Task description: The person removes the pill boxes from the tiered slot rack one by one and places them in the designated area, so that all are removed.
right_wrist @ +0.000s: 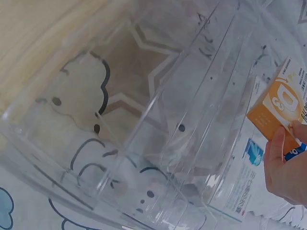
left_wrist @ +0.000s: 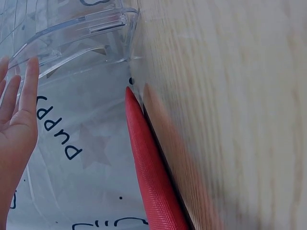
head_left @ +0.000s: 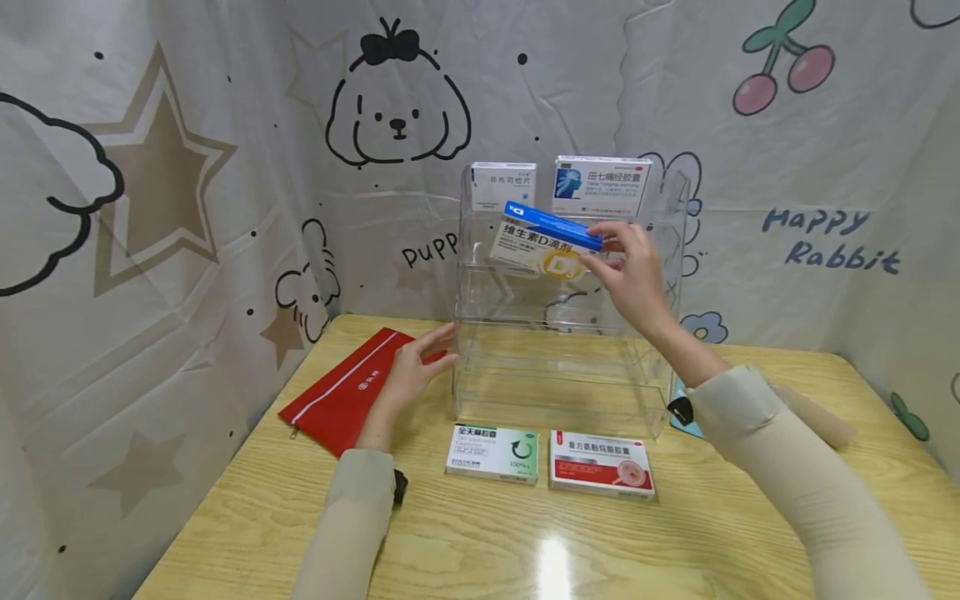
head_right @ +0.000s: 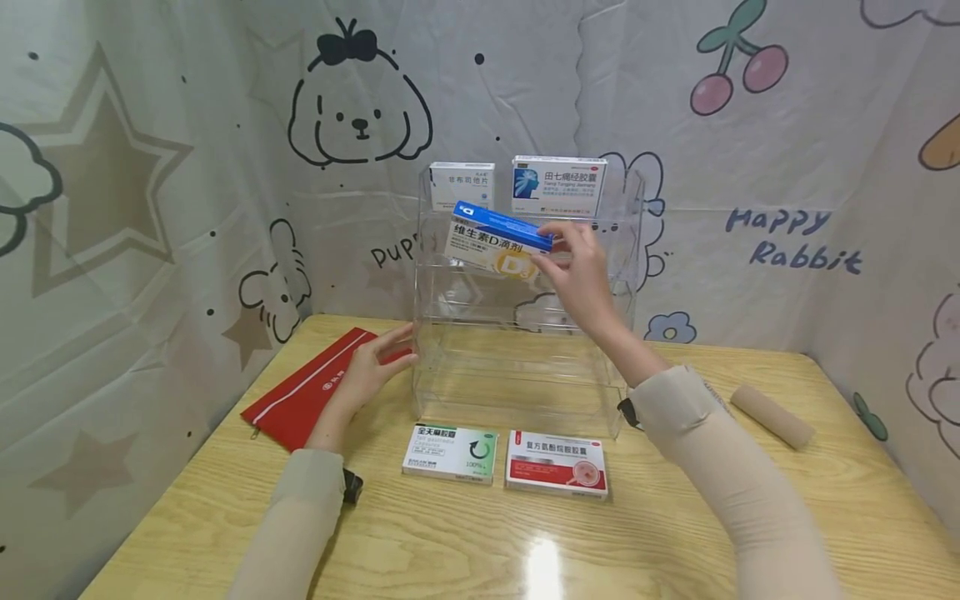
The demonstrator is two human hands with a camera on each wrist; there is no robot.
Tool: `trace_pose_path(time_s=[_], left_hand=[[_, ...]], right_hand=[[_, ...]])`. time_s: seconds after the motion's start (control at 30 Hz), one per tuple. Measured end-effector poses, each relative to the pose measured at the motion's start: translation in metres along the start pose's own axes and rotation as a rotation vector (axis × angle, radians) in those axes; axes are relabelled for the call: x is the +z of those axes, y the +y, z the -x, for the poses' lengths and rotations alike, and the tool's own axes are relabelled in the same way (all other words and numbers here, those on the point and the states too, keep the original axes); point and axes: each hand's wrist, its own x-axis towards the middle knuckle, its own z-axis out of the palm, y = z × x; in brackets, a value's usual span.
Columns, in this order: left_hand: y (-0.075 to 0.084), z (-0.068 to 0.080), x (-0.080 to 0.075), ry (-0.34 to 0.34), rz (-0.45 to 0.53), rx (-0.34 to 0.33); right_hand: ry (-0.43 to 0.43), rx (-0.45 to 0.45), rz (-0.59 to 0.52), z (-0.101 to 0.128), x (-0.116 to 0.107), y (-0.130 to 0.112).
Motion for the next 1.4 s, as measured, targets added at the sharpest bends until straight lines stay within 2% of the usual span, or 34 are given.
trace_pose_path(time_s=[0.5, 0.87, 1.23, 1.4], left_hand=[[0.001, -0.001, 0.000, 0.005, 0.004, -0.012], [0.001, 0.000, 0.001, 0.007, 0.004, -0.007], [0.001, 0.000, 0.001, 0.020, -0.033, 0.030], [0.001, -0.001, 0.002, 0.018, -0.028, 0.013]], right_hand=[[-0.153, -0.097, -0.045, 0.074, -0.003, -0.015], [-0.314, -0.030, -0.087, 0.126, 0.004, -0.018], [-0.461, -0.022, -0.100, 0.174, 0.018, -0.020], [-0.531, -0.028, -0.131, 0.192, 0.026, -0.021]])
